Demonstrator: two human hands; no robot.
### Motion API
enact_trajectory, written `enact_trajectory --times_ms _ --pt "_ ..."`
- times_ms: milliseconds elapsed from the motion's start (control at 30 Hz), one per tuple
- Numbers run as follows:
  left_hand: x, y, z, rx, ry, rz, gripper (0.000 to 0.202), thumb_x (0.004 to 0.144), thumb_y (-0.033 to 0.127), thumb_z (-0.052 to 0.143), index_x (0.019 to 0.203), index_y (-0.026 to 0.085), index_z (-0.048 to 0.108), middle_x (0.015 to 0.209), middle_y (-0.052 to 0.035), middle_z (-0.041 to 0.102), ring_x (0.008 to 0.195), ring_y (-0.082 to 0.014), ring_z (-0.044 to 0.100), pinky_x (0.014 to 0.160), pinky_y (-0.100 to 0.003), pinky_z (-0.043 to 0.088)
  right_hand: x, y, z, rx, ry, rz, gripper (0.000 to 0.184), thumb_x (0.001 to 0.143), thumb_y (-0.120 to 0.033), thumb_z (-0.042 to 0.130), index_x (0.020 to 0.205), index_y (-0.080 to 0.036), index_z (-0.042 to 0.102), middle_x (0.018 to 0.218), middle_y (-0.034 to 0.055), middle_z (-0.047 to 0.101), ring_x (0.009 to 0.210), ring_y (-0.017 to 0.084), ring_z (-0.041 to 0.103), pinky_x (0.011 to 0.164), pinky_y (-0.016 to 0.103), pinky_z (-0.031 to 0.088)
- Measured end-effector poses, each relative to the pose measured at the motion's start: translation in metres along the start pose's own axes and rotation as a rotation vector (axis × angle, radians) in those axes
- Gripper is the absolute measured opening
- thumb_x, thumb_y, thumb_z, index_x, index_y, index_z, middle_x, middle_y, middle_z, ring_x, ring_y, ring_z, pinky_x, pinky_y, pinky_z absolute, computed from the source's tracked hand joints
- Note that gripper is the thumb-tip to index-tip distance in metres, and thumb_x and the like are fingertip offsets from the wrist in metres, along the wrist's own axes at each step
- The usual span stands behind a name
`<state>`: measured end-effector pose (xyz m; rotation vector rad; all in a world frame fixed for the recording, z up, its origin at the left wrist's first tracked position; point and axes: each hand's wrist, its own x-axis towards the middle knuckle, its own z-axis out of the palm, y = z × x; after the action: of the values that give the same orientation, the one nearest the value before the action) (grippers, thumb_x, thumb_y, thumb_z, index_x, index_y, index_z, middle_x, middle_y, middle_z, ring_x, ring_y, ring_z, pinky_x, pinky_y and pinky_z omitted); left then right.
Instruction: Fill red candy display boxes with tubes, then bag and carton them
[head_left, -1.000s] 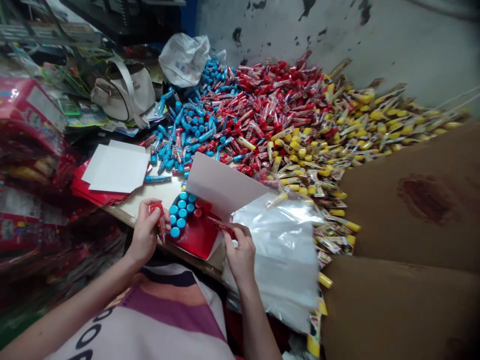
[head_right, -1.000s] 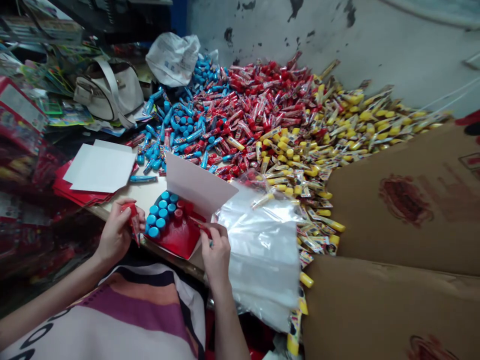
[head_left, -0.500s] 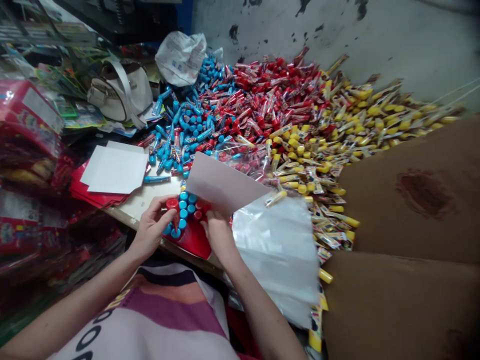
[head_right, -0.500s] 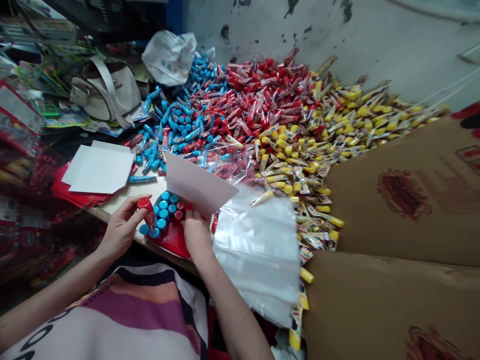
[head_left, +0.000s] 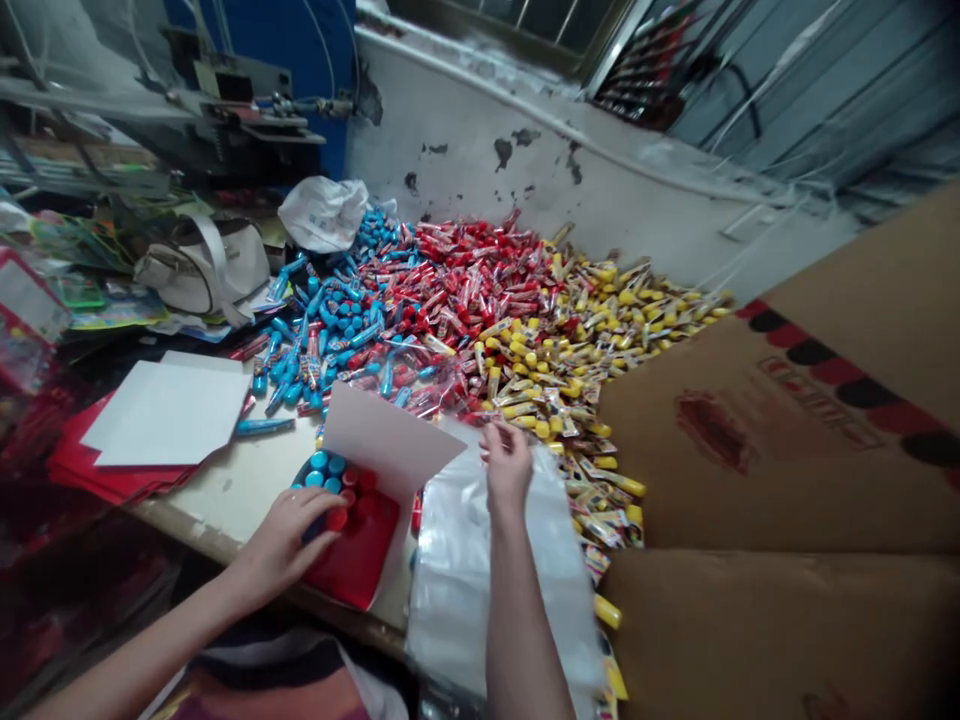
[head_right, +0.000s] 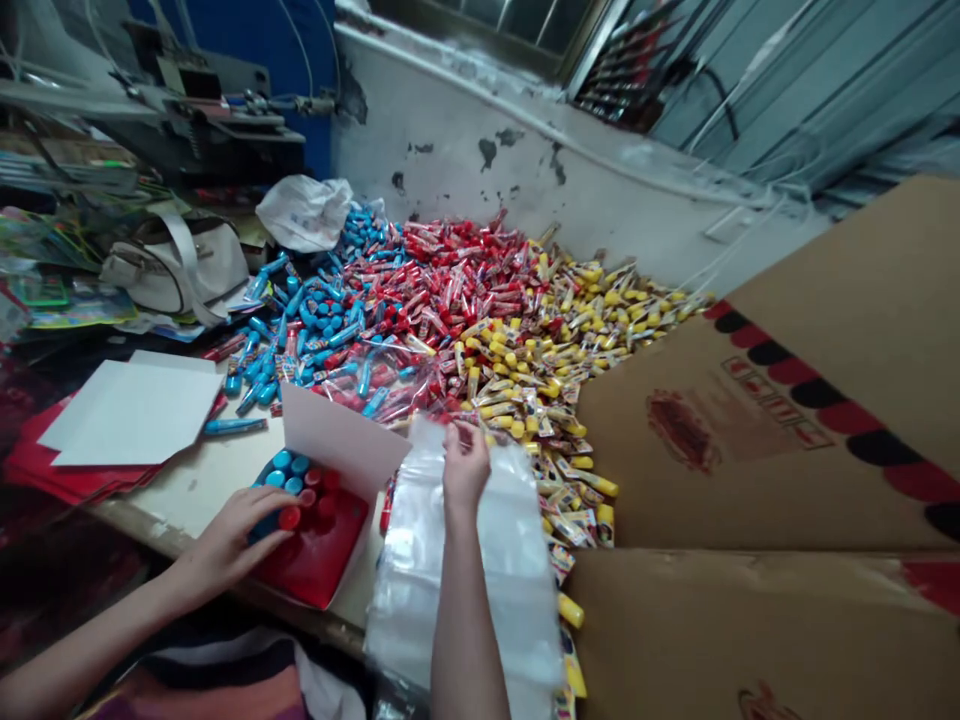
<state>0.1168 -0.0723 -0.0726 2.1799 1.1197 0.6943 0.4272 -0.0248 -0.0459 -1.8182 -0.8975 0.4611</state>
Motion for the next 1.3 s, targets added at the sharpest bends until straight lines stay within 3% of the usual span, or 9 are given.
enact_trajectory --times_ms 200,300,400,500,633,733,1000,1167,1300 --pt "0.001 -0.013 0.018 0.138 -0.021 0.038 0.027 0.09 0.022 0.051 0.116 0.025 0.058 0.108 -0.0052 0.067 0.098 -0.0214 0.062 0.085 -0.035 0.045 0.075 0.008 0.091 -0.096 -0.116 0.006 0.054 0.064 -0.03 0.071 0.114 -0.013 0.059 0.095 0.011 0.07 0.086 0.025 0.064 0.077 0.034 0.05" --pt "0.008 -0.008 0.008 0.141 -0.068 0.026 0.028 0.091 0.022 0.049 0.118 0.025 0.057 0.108 -0.0051 0.068 0.1 -0.0209 0.062 0.087 -0.034 0.045 0.079 0.009 0.098 -0.136 -0.127 0.01 0.044 0.066 -0.019 0.062 0.11 -0.014 0.062 0.096 0.0111 0.069 0.088 0.025 0.063 0.082 0.036 0.048" --pt "0.019 0.0 -0.012 0.055 -0.149 0.026 0.026 0.094 0.023 0.044 0.116 0.022 0.058 0.109 -0.0071 0.069 0.101 -0.0201 0.063 0.088 -0.032 0.046 0.072 0.021 0.066 -0.151 -0.098 0.031 0.054 0.069 -0.018 0.054 0.123 -0.015 0.056 0.105 0.0095 0.067 0.09 0.021 0.061 0.084 0.032 0.047" --pt "0.03 0.001 -0.025 -0.052 -0.233 0.037 0.026 0.095 0.023 0.041 0.115 0.018 0.058 0.11 -0.009 0.067 0.1 -0.0192 0.062 0.087 -0.029 0.048 0.057 0.05 0.01 -0.15 -0.023 0.086 0.066 0.074 -0.027 0.051 0.138 -0.016 0.04 0.108 0.0098 0.063 0.076 0.017 0.06 0.07 0.029 0.049" --pt "0.035 -0.005 -0.025 -0.029 -0.393 0.144 0.034 0.094 0.012 0.033 0.118 0.017 0.055 0.112 -0.011 0.063 0.102 -0.0196 0.06 0.087 -0.033 0.049 0.015 0.088 -0.064 -0.072 0.181 0.152 0.07 0.066 -0.032 0.061 0.132 -0.014 0.049 0.083 0.0027 0.06 0.054 0.011 0.05 0.053 0.025 0.045" --pt "0.032 -0.005 -0.022 0.05 -0.432 0.219 0.038 0.09 0.005 0.032 0.118 0.017 0.054 0.116 -0.0131 0.058 0.102 -0.0192 0.059 0.087 -0.033 0.05 -0.023 0.098 -0.095 0.003 0.211 0.21 0.065 0.063 -0.036 0.065 0.124 -0.015 0.057 0.078 -0.0009 0.055 0.055 0.01 0.047 0.051 0.024 0.046" --pt "0.031 -0.001 -0.022 0.295 -0.377 0.318 0.026 0.097 0.021 0.036 0.102 0.018 0.062 0.099 -0.0088 0.06 0.087 -0.0168 0.058 0.074 -0.026 0.047 -0.077 0.085 -0.103 0.065 0.237 0.251 0.061 0.064 -0.04 0.066 0.119 -0.014 0.06 0.076 -0.0027 0.052 0.056 0.008 0.046 0.051 0.022 0.044" --pt "0.034 0.01 -0.023 0.606 -0.318 0.139 0.026 0.093 0.042 0.05 0.102 0.022 0.065 0.081 -0.0029 0.059 0.068 -0.0147 0.056 0.056 -0.023 0.039 -0.085 0.087 -0.104 0.106 0.276 0.283 0.061 0.063 -0.04 0.067 0.119 -0.016 0.059 0.079 -0.0026 0.053 0.054 0.007 0.045 0.051 0.022 0.045" --pt "0.033 0.019 -0.011 0.728 -0.309 0.004 0.028 0.093 0.044 0.048 0.1 0.024 0.066 0.08 -0.0031 0.06 0.072 -0.0163 0.06 0.056 -0.023 0.037 -0.089 0.091 -0.103 0.131 0.289 0.304 0.064 0.062 -0.041 0.067 0.12 -0.014 0.059 0.079 -0.0019 0.052 0.057 0.008 0.045 0.05 0.022 0.046"
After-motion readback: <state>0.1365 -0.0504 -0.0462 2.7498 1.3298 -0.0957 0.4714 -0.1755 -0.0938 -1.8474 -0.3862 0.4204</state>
